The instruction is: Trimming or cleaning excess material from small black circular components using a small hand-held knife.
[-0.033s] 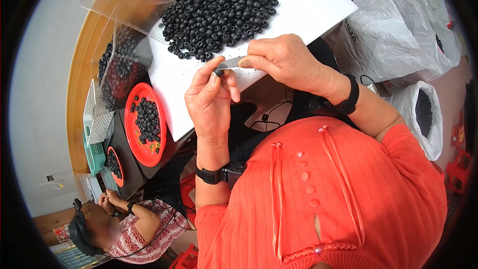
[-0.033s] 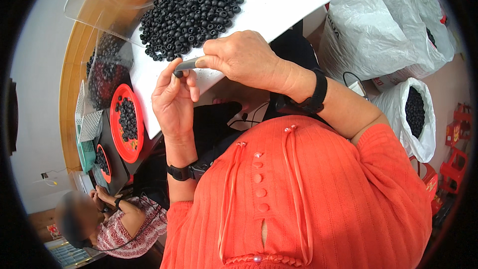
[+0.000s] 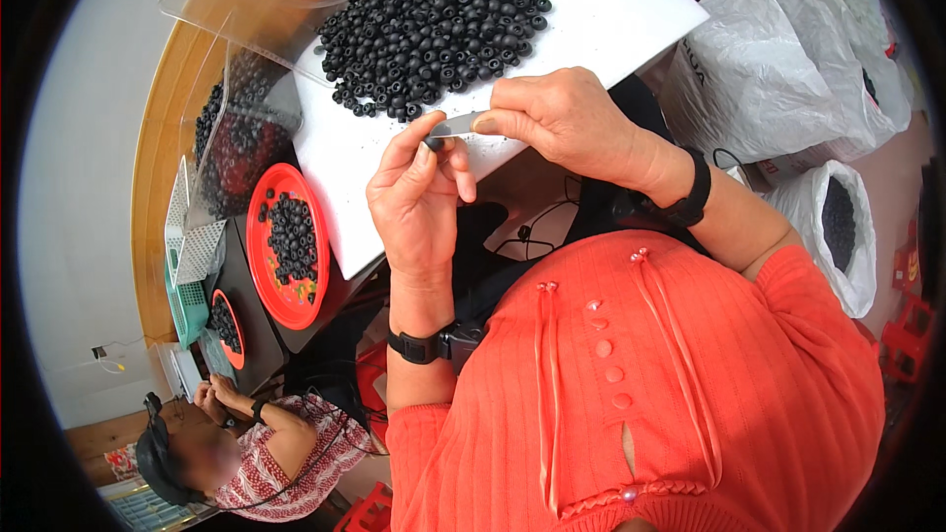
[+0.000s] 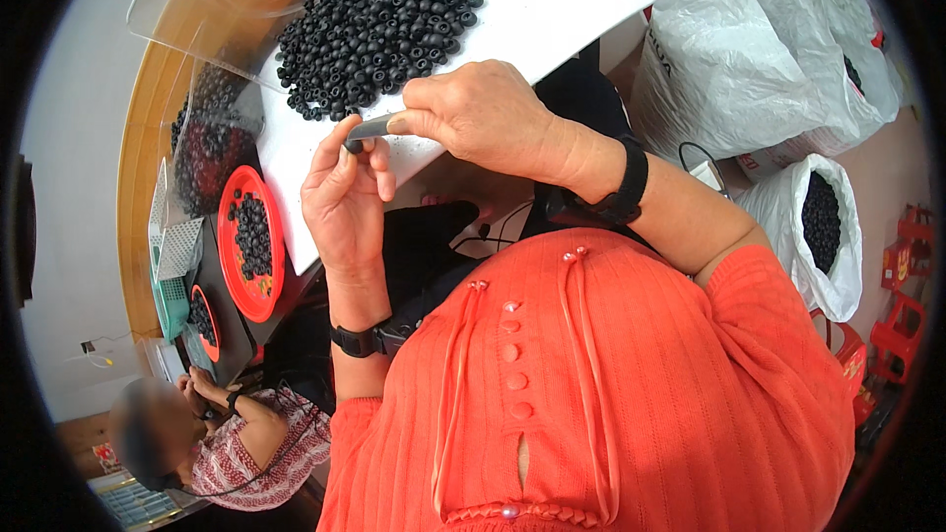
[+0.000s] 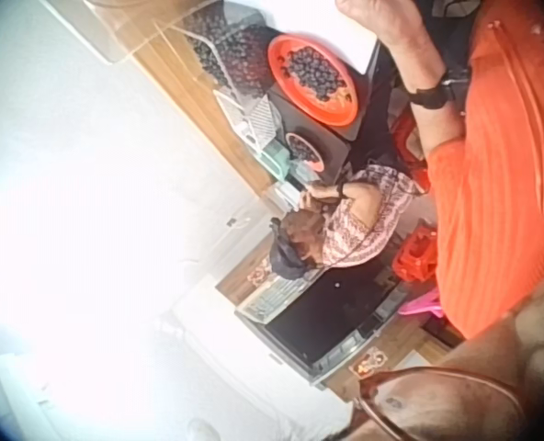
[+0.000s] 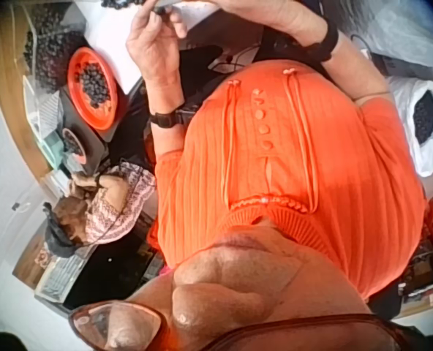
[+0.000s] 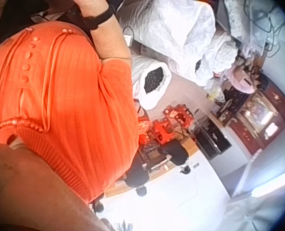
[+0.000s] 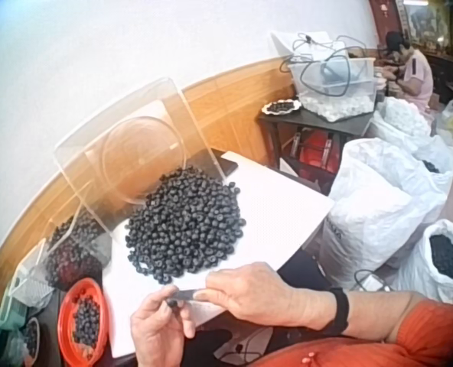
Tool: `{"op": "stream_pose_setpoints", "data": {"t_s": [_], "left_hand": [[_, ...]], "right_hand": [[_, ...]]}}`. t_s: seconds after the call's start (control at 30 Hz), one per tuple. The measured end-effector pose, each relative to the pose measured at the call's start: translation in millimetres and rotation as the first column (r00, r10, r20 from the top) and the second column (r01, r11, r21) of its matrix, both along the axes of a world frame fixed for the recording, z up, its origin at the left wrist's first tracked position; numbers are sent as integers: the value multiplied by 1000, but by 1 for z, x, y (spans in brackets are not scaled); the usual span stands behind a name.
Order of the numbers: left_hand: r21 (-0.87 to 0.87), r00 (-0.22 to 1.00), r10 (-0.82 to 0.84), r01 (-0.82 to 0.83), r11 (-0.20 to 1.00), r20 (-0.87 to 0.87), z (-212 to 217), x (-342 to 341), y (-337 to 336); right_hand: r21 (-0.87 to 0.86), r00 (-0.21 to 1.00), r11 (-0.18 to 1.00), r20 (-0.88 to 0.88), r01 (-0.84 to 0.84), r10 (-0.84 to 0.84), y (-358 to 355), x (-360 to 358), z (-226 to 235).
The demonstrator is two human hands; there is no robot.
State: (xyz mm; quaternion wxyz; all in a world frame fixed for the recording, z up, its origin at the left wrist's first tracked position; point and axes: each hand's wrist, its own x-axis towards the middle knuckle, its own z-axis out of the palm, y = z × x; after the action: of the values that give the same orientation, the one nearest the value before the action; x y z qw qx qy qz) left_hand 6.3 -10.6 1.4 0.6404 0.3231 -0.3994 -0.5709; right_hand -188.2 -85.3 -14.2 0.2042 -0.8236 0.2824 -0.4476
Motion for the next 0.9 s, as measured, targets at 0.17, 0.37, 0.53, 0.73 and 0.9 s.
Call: {"op": "stream_pose_setpoints", "data": {"t_s": [0.17,0.37,0.53,0.73,0.9], "left_hand": [[-2,999,-31,31,1000,-22,0,1,1],[11,999,-50,50,999,-20,2,5,6],[-332,583,571,-470,817,578,50,52,34],[-608,-212,582,-442,659,785,64,129,62],[-644,-267,593,-177,744,760,34,79,20]], "right_hand": [[-53,1000,999,-22,10,-11,0,0,-1],[-16,996,996,11,-85,86,3,0,3],[325,961,916,218,-234,168,-5,-17,3],[413,911,845,368,-341,187,-7,-20,2],[516,868,741,463,-429,180,-9,-24,1]]}}
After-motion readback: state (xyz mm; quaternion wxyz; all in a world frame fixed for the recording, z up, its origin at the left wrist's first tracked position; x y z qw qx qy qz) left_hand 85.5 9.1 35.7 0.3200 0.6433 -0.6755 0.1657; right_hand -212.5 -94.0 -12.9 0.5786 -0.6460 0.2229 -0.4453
